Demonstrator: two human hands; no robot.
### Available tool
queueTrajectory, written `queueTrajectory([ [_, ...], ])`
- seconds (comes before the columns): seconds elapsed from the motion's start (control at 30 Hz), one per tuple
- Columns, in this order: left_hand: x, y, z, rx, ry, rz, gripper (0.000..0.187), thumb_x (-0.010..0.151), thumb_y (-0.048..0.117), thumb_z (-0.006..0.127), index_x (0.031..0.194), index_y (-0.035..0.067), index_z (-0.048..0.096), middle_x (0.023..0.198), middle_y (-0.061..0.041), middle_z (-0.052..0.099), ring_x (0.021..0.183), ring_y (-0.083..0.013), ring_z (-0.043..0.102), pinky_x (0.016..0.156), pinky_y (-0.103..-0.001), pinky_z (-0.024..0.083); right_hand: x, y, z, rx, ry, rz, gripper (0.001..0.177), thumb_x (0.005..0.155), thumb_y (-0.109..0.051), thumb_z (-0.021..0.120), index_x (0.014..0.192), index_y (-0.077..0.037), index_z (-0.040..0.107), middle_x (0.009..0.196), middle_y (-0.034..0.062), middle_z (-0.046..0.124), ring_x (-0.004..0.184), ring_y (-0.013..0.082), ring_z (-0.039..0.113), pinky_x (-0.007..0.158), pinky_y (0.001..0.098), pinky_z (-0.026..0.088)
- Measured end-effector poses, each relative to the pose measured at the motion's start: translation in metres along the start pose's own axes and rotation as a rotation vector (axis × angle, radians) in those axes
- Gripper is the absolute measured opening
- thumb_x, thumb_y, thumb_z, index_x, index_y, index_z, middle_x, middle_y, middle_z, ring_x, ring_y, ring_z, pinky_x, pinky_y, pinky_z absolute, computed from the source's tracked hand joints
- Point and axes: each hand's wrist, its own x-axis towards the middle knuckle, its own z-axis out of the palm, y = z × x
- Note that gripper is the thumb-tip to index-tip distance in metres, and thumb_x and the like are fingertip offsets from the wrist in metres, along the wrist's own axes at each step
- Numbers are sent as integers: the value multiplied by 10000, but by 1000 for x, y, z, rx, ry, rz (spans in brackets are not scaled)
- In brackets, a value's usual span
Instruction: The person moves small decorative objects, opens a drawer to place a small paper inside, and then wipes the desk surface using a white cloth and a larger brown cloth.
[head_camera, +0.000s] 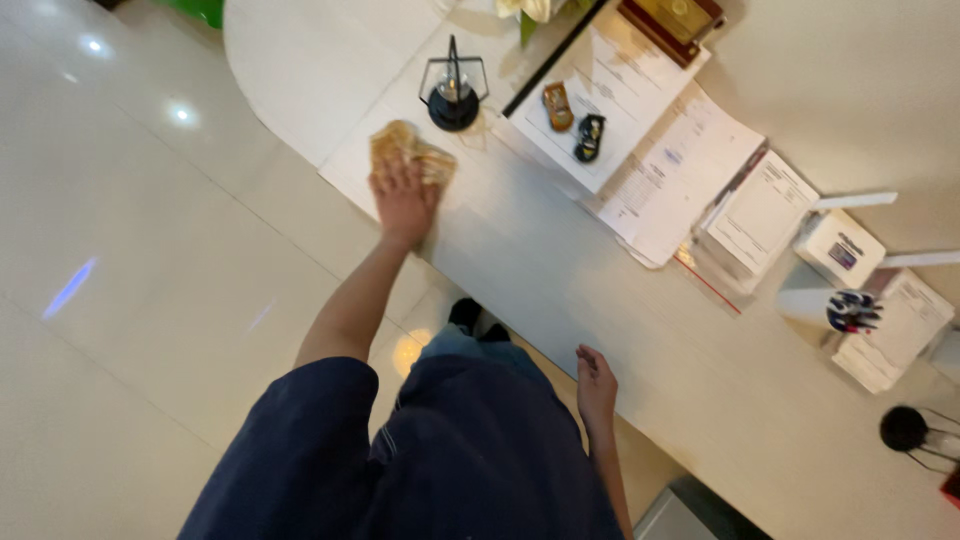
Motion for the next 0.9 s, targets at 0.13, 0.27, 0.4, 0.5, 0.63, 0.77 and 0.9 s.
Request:
queueTrajectory([
  [0.13,-60,81,24,-64,-18,86,722,1048,561,314,1623,125,285,1715,-200,65,1558,-462,-14,1223,-645,9,7,-4,-11,-86,-37,-25,309,1007,-117,551,1281,-33,668,1235,128,734,1140,210,696,993,342,532],
  [0.27,-120,153,64,-225,-172,29,782,1023,622,321,1634,139,251,1708,-200,-4,1557,-458,-86,1197,-675,-52,32,-18,-6,-5,-37,-153,317,1002,-103,565,1297,-23,653,1272,144,699,1180,237,680,1021,349,532],
  [0.4,-154,213,109,-575,-435,-80,750,995,612,322,1610,183,296,1710,-172,7,1560,-433,-95,1188,-670,-55,51,-38,15,-89,-7,-385,397,1002,-104,572,1394,-38,581,1447,173,589,1347,311,566,1121,412,451],
  [0.5,-169,216,125,-1004,-486,-56,672,1041,559,430,1539,108,426,1637,-208,313,1533,-380,239,1233,-535,197,60,-54,35,-317,22,-626,582,997,-93,563,1564,-38,448,1637,201,389,1528,401,328,1266,516,216],
  [0.63,-185,163,109,-1104,-156,256,457,1048,349,568,1387,45,596,1339,-198,667,1239,-314,645,1065,-383,509,67,-60,45,-868,-100,-543,608,948,-270,627,1510,-131,443,1630,167,322,1519,376,246,1199,585,177],
  [0.77,-183,101,71,-911,-107,14,354,982,240,648,1260,21,661,1188,-171,726,1030,-282,726,850,-379,579,61,-51,37,-842,-182,-573,624,1020,-382,558,1587,-174,403,1664,135,314,1485,366,281,1212,579,215],
  [0.9,-181,53,38,-775,-43,-62,309,976,217,632,1211,29,701,1136,-153,753,979,-272,743,849,-378,577,49,-25,6,-853,-286,-576,641,999,-445,545,1586,-226,411,1658,100,329,1505,362,297,1233,587,219],
])
